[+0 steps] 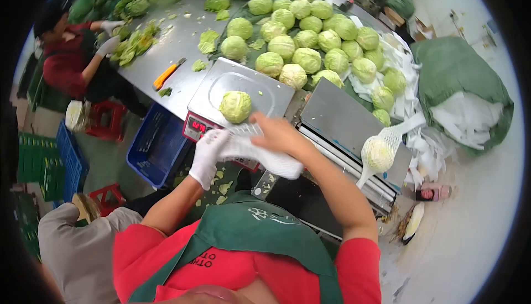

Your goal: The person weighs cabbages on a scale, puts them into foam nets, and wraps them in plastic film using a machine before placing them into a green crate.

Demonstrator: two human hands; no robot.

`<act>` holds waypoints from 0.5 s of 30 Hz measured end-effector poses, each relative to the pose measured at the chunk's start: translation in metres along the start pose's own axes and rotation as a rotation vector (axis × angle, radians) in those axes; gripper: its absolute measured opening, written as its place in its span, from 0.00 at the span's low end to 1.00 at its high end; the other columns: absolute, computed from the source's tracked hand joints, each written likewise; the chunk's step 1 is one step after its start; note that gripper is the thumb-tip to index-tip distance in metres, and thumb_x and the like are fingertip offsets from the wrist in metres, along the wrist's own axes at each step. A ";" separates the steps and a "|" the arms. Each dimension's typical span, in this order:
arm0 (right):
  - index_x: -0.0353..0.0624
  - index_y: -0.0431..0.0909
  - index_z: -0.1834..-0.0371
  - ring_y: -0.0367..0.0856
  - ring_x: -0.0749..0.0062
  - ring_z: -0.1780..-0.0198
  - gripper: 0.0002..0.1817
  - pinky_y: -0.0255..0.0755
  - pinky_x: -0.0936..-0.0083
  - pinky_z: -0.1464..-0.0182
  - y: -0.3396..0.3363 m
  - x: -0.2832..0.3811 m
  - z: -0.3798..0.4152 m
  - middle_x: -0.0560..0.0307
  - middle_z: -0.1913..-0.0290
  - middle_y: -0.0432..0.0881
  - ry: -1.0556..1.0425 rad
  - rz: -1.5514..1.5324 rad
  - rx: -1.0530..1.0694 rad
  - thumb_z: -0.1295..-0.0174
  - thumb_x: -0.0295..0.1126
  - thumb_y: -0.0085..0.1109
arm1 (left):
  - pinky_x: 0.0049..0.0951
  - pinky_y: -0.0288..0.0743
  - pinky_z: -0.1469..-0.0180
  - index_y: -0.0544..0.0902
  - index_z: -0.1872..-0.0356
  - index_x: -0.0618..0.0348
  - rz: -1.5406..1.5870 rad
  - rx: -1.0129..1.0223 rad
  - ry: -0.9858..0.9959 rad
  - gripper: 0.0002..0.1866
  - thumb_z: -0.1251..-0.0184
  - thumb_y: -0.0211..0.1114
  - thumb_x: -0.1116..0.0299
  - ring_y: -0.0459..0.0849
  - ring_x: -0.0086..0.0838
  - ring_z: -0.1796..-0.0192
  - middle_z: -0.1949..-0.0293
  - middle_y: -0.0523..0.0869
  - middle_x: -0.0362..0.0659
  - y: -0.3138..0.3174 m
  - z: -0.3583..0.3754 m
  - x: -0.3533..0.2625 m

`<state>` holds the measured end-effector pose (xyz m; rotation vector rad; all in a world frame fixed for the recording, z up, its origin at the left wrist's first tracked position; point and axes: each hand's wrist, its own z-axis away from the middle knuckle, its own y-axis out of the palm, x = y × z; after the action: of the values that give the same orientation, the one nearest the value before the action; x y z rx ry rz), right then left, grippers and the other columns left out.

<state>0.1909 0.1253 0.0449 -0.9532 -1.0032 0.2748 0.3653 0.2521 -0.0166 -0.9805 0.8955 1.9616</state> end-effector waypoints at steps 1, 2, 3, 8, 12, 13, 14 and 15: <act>0.39 0.72 0.50 0.81 0.51 0.57 0.21 0.73 0.60 0.54 -0.004 0.003 -0.018 0.44 0.59 0.81 0.010 0.014 -0.152 0.43 0.37 0.62 | 0.23 0.79 0.67 0.78 0.49 0.58 0.189 -0.024 -0.102 0.16 0.30 0.59 0.59 0.84 0.21 0.66 0.64 0.85 0.38 0.000 -0.012 -0.002; 0.39 0.73 0.50 0.80 0.46 0.55 0.21 0.73 0.58 0.53 -0.006 0.010 -0.041 0.40 0.58 0.81 0.025 0.038 -0.310 0.45 0.38 0.63 | 0.23 0.79 0.67 0.77 0.48 0.57 0.374 -0.042 -0.207 0.18 0.28 0.55 0.55 0.84 0.23 0.65 0.63 0.85 0.38 0.004 -0.025 -0.003; 0.39 0.74 0.52 0.80 0.46 0.56 0.21 0.73 0.57 0.53 -0.002 0.006 -0.066 0.40 0.59 0.81 -0.013 0.043 -0.459 0.44 0.40 0.62 | 0.23 0.79 0.67 0.76 0.47 0.54 0.400 0.000 -0.228 0.22 0.26 0.48 0.48 0.84 0.23 0.63 0.60 0.85 0.36 0.001 -0.048 0.018; 0.41 0.81 0.60 0.80 0.44 0.54 0.17 0.73 0.54 0.53 0.045 -0.059 -0.135 0.38 0.60 0.82 -0.137 -0.116 -0.250 0.39 0.43 0.53 | 0.30 0.73 0.52 0.71 0.38 0.46 0.425 0.135 -0.375 0.34 0.30 0.36 0.34 0.79 0.26 0.48 0.47 0.80 0.39 0.013 -0.066 -0.009; 0.37 0.78 0.55 0.79 0.40 0.54 0.21 0.72 0.54 0.50 0.070 -0.042 -0.112 0.32 0.60 0.81 0.296 -0.290 -0.336 0.34 0.44 0.44 | 0.56 0.55 0.36 0.60 0.29 0.40 0.234 0.110 -0.317 0.39 0.35 0.34 0.29 0.62 0.39 0.31 0.31 0.65 0.39 0.014 -0.054 -0.006; 0.36 0.78 0.55 0.80 0.39 0.55 0.21 0.72 0.54 0.50 0.070 -0.032 -0.091 0.32 0.60 0.81 0.331 -0.363 -0.373 0.34 0.44 0.45 | 0.54 0.57 0.36 0.61 0.30 0.41 0.265 0.146 -0.247 0.38 0.34 0.35 0.30 0.62 0.38 0.30 0.32 0.67 0.40 0.016 -0.043 -0.013; 0.35 0.77 0.54 0.80 0.39 0.56 0.21 0.73 0.55 0.51 0.062 -0.015 -0.066 0.32 0.60 0.81 0.356 -0.434 -0.405 0.34 0.43 0.45 | 0.53 0.58 0.36 0.63 0.31 0.42 0.304 0.176 -0.174 0.37 0.33 0.37 0.31 0.62 0.38 0.30 0.33 0.68 0.40 0.018 -0.036 -0.014; 0.35 0.77 0.56 0.80 0.39 0.57 0.19 0.73 0.55 0.51 0.053 0.003 -0.040 0.33 0.61 0.81 0.361 -0.521 -0.482 0.35 0.41 0.46 | 0.52 0.61 0.37 0.64 0.32 0.43 0.316 0.196 -0.172 0.36 0.32 0.37 0.33 0.65 0.37 0.32 0.34 0.70 0.40 0.013 -0.035 -0.011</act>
<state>0.2364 0.1359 -0.0026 -1.0810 -0.9574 -0.5805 0.3702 0.2131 -0.0200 -0.5749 1.1738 2.1298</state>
